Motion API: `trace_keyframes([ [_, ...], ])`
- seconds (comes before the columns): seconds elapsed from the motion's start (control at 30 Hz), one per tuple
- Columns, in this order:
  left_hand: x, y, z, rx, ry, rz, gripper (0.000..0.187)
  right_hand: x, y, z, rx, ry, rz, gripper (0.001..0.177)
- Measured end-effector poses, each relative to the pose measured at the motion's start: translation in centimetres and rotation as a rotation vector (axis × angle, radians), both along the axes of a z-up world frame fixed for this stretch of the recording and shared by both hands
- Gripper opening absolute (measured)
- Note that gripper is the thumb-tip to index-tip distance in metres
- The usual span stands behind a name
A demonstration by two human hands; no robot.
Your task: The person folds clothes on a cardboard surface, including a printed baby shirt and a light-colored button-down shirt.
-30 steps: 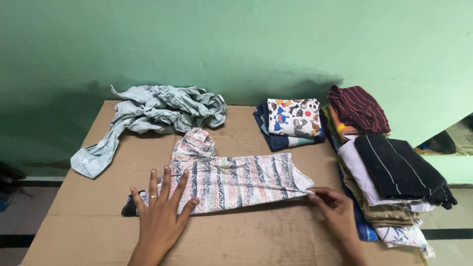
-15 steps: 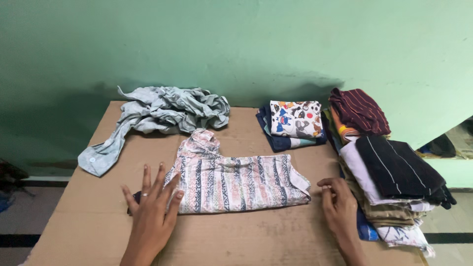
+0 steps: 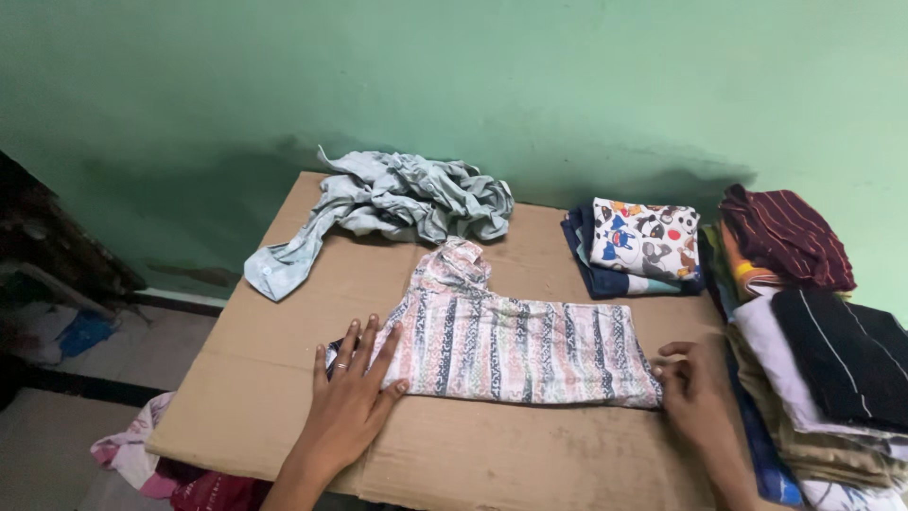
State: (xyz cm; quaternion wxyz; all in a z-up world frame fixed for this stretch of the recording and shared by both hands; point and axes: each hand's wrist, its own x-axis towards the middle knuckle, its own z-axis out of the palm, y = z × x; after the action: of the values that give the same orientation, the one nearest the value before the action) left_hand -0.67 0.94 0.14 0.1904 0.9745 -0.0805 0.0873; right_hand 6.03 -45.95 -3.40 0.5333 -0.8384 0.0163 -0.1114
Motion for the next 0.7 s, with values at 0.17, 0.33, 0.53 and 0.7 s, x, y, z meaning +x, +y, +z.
trace_keyframes([
  [0.17, 0.4, -2.4, 2.4, 0.213, 0.161, 0.12, 0.071, -1.6, 5.1, 4.7, -0.808, -0.179, -0.139, 0.056],
  [0.33, 2.5, -7.7, 2.1, 0.196, -0.125, -0.141, 0.051, -0.4, 18.0, 3.5, -0.329, -0.209, 0.541, 0.058],
  [0.53, 4.6, -6.8, -1.0, 0.147, -0.248, -0.089, 0.065, -0.2, 21.1, 4.1, -0.755, -0.189, 0.663, 0.067],
  [0.7, 4.9, -6.3, -2.1, 0.125, -0.222, -0.07, 0.07, 0.6, 15.8, 3.6, -0.882, 0.037, 0.513, 0.078],
])
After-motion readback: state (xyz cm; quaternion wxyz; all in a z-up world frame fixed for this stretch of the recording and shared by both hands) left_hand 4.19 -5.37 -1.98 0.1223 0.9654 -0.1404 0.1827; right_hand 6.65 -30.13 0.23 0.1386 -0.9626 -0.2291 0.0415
